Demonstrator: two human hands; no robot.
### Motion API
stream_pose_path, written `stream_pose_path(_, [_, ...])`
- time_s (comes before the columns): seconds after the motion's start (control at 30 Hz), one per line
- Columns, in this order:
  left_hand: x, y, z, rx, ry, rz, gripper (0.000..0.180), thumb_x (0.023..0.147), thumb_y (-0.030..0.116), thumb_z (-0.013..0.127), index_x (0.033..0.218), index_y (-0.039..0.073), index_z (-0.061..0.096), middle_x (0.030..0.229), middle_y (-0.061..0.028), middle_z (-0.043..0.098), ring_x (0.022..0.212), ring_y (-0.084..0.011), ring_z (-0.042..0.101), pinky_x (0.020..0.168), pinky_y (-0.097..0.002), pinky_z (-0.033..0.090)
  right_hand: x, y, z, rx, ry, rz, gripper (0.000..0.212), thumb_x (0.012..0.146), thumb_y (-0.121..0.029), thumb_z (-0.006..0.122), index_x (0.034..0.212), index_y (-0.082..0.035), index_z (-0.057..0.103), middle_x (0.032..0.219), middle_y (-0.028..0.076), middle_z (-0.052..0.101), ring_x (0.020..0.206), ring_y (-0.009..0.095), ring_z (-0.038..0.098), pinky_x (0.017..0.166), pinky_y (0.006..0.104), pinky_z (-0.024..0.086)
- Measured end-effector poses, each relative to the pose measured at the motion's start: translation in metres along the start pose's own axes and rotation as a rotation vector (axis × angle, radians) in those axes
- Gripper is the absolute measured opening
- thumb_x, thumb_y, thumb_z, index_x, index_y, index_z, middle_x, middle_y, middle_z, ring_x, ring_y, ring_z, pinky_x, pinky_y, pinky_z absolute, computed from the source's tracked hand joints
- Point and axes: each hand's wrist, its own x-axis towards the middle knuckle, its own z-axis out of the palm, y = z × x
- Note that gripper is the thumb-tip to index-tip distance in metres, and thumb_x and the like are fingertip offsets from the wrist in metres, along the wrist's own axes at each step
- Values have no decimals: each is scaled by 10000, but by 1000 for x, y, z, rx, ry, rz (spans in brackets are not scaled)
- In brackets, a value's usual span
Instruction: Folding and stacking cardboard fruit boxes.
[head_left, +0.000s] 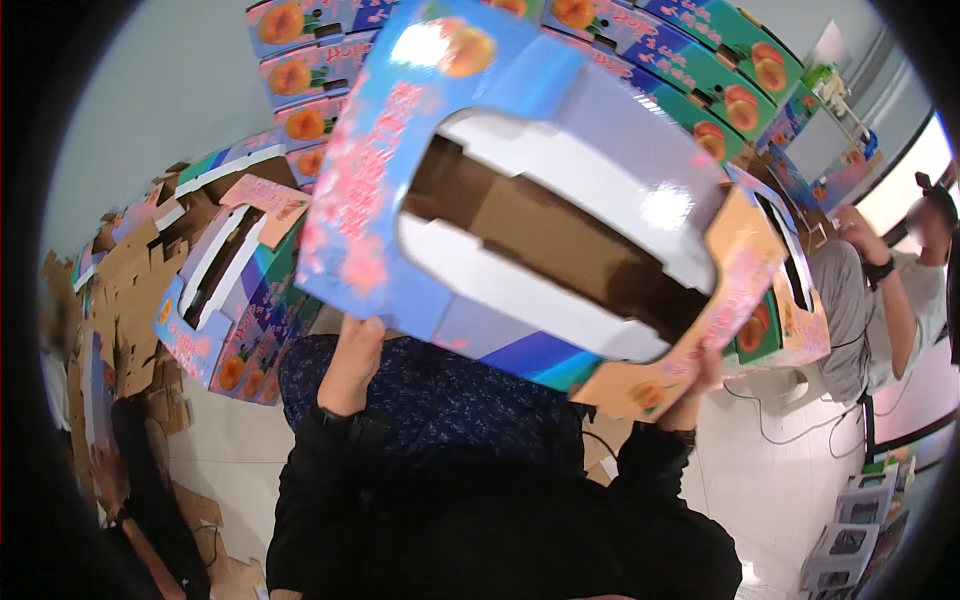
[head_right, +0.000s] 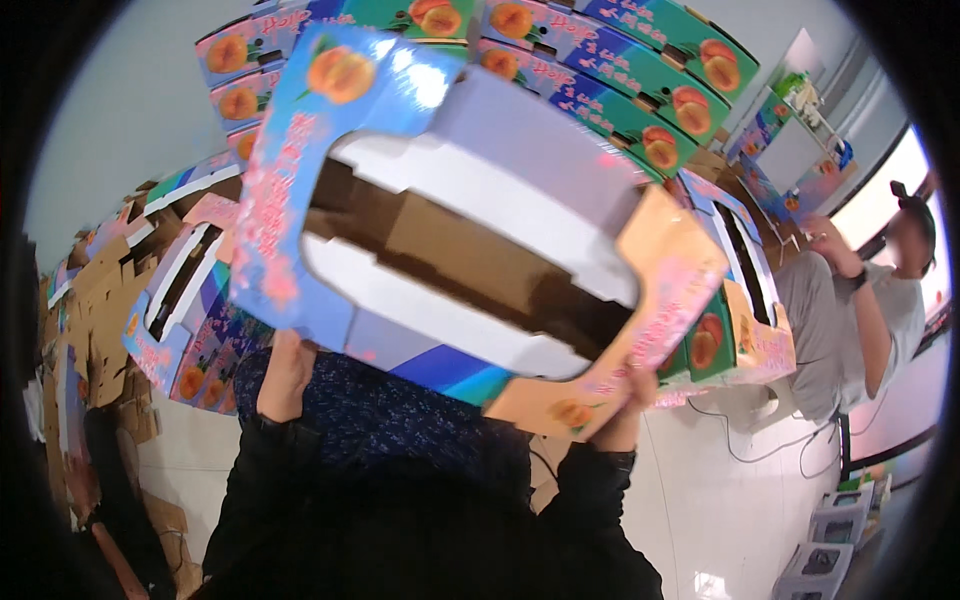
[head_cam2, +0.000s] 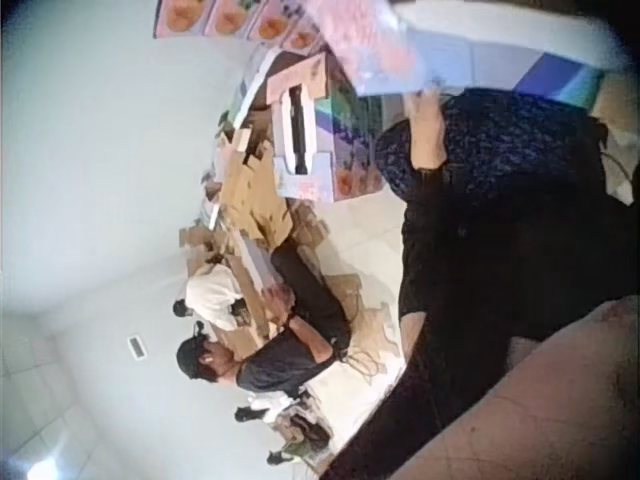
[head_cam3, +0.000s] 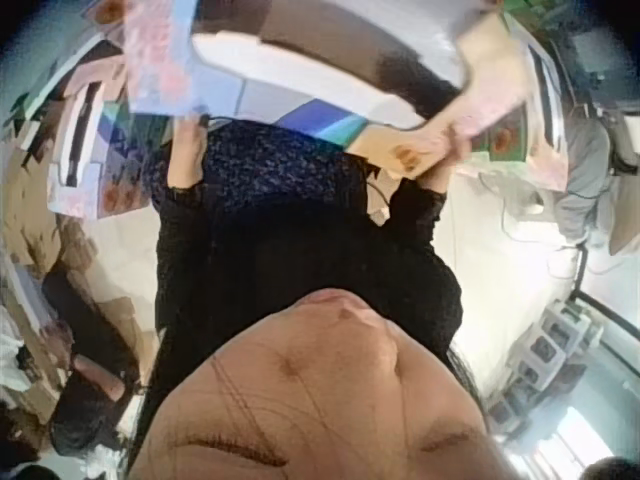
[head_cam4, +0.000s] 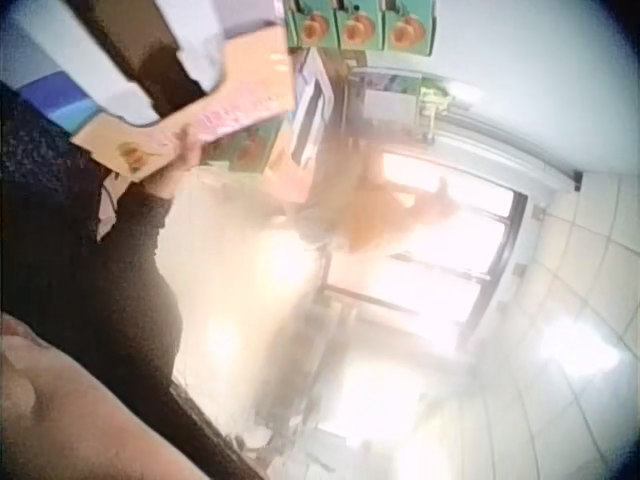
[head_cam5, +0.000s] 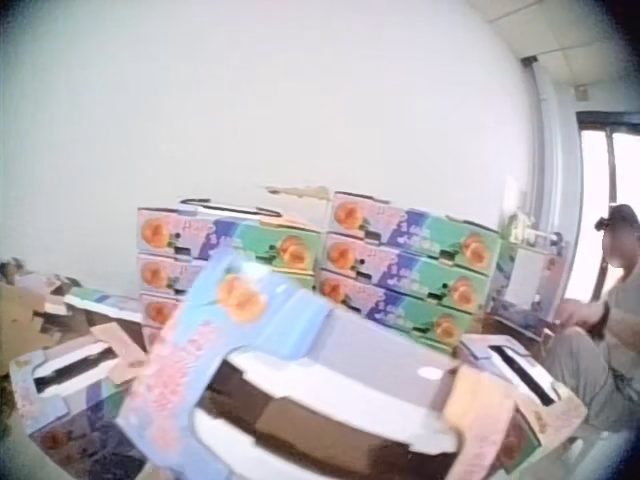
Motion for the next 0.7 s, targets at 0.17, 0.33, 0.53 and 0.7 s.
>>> stream_pose_path(0.17, [51,23,71,-56,-493,111,1160,794,559,693,1513,262,-167,1429,-175,391,1243,-360,510,1039,-467,379,3,-90,-23,-62,283,-227,499,908,-364,526,1175,58,515,1089,131,549,1036,213,537,890,354,438])
stream_pose_path(0.33, [76,6,61,165,-569,67,777,894,505,600,1484,108,288,1313,-176,527,1163,-264,565,1010,-396,425,-36,-160,-23,256,-28,88,527,911,-471,487,1319,-137,487,1214,155,563,1118,304,573,949,455,470])
stream_pose_path(0.53, [82,-72,-27,56,-333,-459,502,965,412,523,1338,78,489,1208,-109,604,1110,-191,570,994,-354,407,-43,-204,-51,122,130,-234,530,947,-414,469,1303,-21,476,1258,147,567,1130,267,574,1000,424,438])
stream_pose_path(0.7, [86,-101,-64,294,-74,-538,497,941,452,536,1292,100,519,1187,-83,623,1100,-181,566,972,-344,386,-38,-220,-55,107,246,-433,504,943,-364,486,1301,-9,471,1261,163,572,1103,291,593,981,439,457])
